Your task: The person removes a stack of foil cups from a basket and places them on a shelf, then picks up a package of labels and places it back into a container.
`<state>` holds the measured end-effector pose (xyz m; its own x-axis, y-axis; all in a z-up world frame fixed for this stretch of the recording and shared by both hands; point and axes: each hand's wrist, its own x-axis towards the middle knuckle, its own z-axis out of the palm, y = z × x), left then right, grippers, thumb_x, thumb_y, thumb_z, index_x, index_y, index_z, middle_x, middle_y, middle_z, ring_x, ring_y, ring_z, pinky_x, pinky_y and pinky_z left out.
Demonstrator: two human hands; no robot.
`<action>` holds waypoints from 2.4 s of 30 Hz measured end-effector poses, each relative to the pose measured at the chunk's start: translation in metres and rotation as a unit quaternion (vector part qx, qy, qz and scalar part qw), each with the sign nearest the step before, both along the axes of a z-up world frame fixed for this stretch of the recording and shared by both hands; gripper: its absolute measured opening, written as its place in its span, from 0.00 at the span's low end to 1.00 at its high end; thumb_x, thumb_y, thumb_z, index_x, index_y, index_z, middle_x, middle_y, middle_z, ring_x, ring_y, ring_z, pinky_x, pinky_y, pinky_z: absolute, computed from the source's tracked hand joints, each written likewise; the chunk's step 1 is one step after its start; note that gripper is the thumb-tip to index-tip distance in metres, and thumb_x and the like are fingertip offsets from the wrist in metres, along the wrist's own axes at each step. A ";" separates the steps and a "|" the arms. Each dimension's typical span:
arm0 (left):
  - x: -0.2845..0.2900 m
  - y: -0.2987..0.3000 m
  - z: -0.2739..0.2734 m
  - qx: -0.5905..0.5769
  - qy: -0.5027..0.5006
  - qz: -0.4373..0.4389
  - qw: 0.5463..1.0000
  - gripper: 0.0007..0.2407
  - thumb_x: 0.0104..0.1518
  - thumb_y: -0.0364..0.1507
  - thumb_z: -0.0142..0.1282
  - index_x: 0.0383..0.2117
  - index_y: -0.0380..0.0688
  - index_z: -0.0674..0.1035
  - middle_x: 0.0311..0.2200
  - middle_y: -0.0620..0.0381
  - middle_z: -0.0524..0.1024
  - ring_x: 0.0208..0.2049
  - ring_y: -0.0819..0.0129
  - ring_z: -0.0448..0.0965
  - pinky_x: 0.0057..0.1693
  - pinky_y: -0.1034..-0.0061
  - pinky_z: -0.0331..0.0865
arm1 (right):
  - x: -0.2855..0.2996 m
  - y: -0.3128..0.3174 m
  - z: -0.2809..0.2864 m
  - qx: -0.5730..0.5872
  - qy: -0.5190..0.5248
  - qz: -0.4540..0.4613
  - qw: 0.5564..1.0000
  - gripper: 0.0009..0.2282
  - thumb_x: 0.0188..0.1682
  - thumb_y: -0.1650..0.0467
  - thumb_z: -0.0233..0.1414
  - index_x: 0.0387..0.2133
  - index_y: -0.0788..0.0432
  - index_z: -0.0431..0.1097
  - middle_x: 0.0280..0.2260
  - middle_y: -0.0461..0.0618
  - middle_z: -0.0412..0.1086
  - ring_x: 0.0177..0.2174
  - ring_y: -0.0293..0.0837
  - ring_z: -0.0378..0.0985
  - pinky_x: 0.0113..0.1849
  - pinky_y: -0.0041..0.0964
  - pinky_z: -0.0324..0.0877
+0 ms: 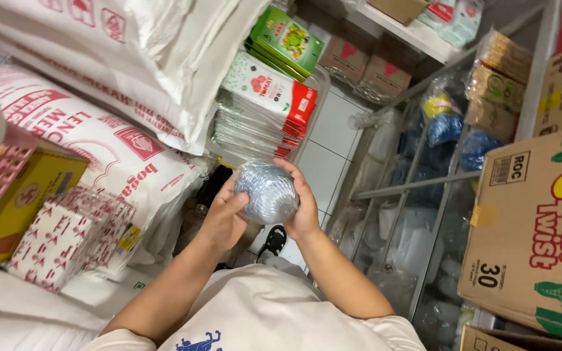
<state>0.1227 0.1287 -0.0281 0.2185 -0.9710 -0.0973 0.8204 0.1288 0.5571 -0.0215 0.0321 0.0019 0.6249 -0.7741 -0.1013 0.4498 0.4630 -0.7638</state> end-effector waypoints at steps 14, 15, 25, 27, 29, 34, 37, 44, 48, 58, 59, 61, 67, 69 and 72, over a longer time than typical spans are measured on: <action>0.011 -0.101 0.010 0.053 -0.256 -0.050 0.964 0.49 0.28 0.48 0.79 0.60 0.36 0.66 0.50 0.59 0.73 0.52 0.70 0.73 0.58 0.71 0.68 | -0.013 -0.131 -0.004 -0.084 0.076 0.072 0.991 0.17 0.56 0.67 0.51 0.52 0.69 0.70 0.45 0.54 0.74 0.43 0.43 0.77 0.47 0.39 0.73; 0.010 -0.112 0.008 0.080 -0.234 -0.056 0.967 0.49 0.28 0.47 0.80 0.60 0.33 0.68 0.50 0.56 0.74 0.51 0.68 0.73 0.57 0.69 0.68 | -0.014 -0.146 -0.002 -0.061 0.070 0.085 0.992 0.17 0.56 0.67 0.51 0.51 0.68 0.71 0.44 0.54 0.75 0.42 0.43 0.77 0.46 0.39 0.73; -0.032 -0.269 0.012 -0.001 -0.073 -0.065 0.995 0.44 0.39 0.46 0.77 0.62 0.32 0.67 0.54 0.51 0.75 0.55 0.63 0.75 0.61 0.67 0.67 | -0.032 -0.319 0.009 0.055 0.044 0.110 0.991 0.15 0.58 0.68 0.50 0.47 0.72 0.72 0.41 0.60 0.76 0.39 0.49 0.81 0.45 0.44 0.76; -0.040 -0.292 0.014 -0.013 -0.056 -0.049 0.997 0.42 0.43 0.44 0.76 0.63 0.33 0.66 0.54 0.54 0.74 0.56 0.64 0.74 0.62 0.68 0.66 | -0.037 -0.342 0.011 0.070 0.033 0.081 0.994 0.16 0.59 0.67 0.49 0.50 0.72 0.71 0.41 0.59 0.76 0.39 0.48 0.80 0.44 0.44 0.75; -0.044 -0.316 0.016 -0.007 -0.043 -0.039 0.998 0.40 0.45 0.43 0.75 0.62 0.34 0.66 0.54 0.55 0.74 0.56 0.65 0.73 0.62 0.68 0.66 | -0.043 -0.360 0.017 0.051 0.048 0.055 0.996 0.18 0.58 0.66 0.48 0.51 0.71 0.71 0.43 0.58 0.75 0.42 0.47 0.80 0.47 0.42 0.74; -0.031 -0.358 0.013 0.002 -0.052 -0.028 0.998 0.37 0.46 0.42 0.74 0.60 0.36 0.69 0.53 0.55 0.75 0.55 0.65 0.74 0.61 0.67 0.67 | -0.047 -0.391 0.028 0.008 0.060 0.021 0.998 0.18 0.57 0.66 0.46 0.52 0.70 0.70 0.46 0.57 0.75 0.47 0.45 0.78 0.51 0.40 0.73; -0.028 -0.377 0.005 0.036 -0.017 -0.037 0.999 0.35 0.52 0.39 0.73 0.62 0.32 0.69 0.50 0.45 0.75 0.47 0.54 0.73 0.45 0.58 0.65 | -0.049 -0.405 0.026 -0.029 0.074 0.001 0.997 0.17 0.59 0.67 0.45 0.52 0.70 0.70 0.47 0.56 0.75 0.47 0.44 0.77 0.52 0.39 0.72; -0.062 -0.435 0.018 0.009 -0.013 -0.025 1.000 0.32 0.49 0.40 0.71 0.58 0.38 0.71 0.51 0.56 0.77 0.53 0.66 0.76 0.59 0.67 0.69 | -0.065 -0.464 0.021 -0.071 0.119 -0.043 0.989 0.17 0.60 0.66 0.45 0.49 0.71 0.72 0.44 0.56 0.77 0.43 0.44 0.79 0.49 0.39 0.74; -0.077 -0.482 0.015 0.046 -0.013 -0.001 0.999 0.28 0.51 0.36 0.70 0.56 0.38 0.73 0.49 0.55 0.78 0.51 0.65 0.77 0.58 0.66 0.68 | -0.067 -0.523 -0.001 -0.016 0.096 -0.034 0.995 0.17 0.59 0.65 0.46 0.47 0.69 0.73 0.41 0.57 0.77 0.40 0.47 0.80 0.45 0.42 0.75; -0.048 -0.651 0.043 0.004 -0.086 0.033 0.996 0.30 0.48 0.40 0.71 0.55 0.36 0.74 0.47 0.56 0.79 0.49 0.65 0.78 0.56 0.67 0.70 | -0.042 -0.685 -0.008 0.043 -0.011 -0.033 0.998 0.14 0.55 0.66 0.51 0.46 0.66 0.73 0.45 0.56 0.76 0.45 0.48 0.78 0.50 0.44 0.73; -0.049 -0.668 0.042 0.002 -0.081 0.021 0.996 0.30 0.49 0.39 0.71 0.55 0.36 0.74 0.47 0.55 0.79 0.49 0.65 0.77 0.56 0.67 0.70 | -0.048 -0.702 0.001 0.035 0.004 -0.042 0.999 0.14 0.55 0.66 0.51 0.47 0.67 0.72 0.44 0.56 0.75 0.45 0.50 0.78 0.49 0.46 0.72; -0.053 -0.706 0.043 -0.004 -0.072 -0.006 0.997 0.29 0.50 0.38 0.72 0.56 0.35 0.73 0.48 0.54 0.78 0.49 0.65 0.76 0.56 0.67 0.69 | -0.063 -0.725 0.014 0.015 0.015 -0.084 0.996 0.16 0.55 0.65 0.51 0.49 0.66 0.71 0.47 0.56 0.74 0.47 0.49 0.75 0.51 0.46 0.70; -0.084 -0.819 0.069 -0.003 -0.079 -0.104 0.991 0.27 0.51 0.37 0.69 0.56 0.38 0.73 0.49 0.57 0.78 0.52 0.67 0.77 0.60 0.68 0.68 | -0.131 -0.764 0.054 -0.368 0.143 -0.266 0.879 0.26 0.53 0.66 0.55 0.63 0.63 0.60 0.61 0.57 0.62 0.62 0.50 0.64 0.64 0.44 0.59; -0.103 -0.854 0.081 -0.001 -0.078 -0.150 0.986 0.26 0.52 0.36 0.67 0.56 0.38 0.73 0.49 0.56 0.79 0.52 0.65 0.78 0.60 0.67 0.69 | -0.152 -0.775 0.068 -0.491 0.205 -0.294 0.794 0.28 0.51 0.67 0.58 0.64 0.63 0.58 0.64 0.57 0.56 0.65 0.53 0.61 0.66 0.46 0.58; -0.143 -0.902 0.095 0.013 -0.088 -0.187 0.978 0.24 0.54 0.33 0.65 0.56 0.38 0.73 0.49 0.55 0.78 0.51 0.64 0.77 0.58 0.66 0.70 | -0.168 -0.800 0.078 -0.507 0.303 -0.333 0.735 0.32 0.45 0.68 0.63 0.64 0.62 0.59 0.65 0.60 0.55 0.65 0.57 0.60 0.66 0.49 0.58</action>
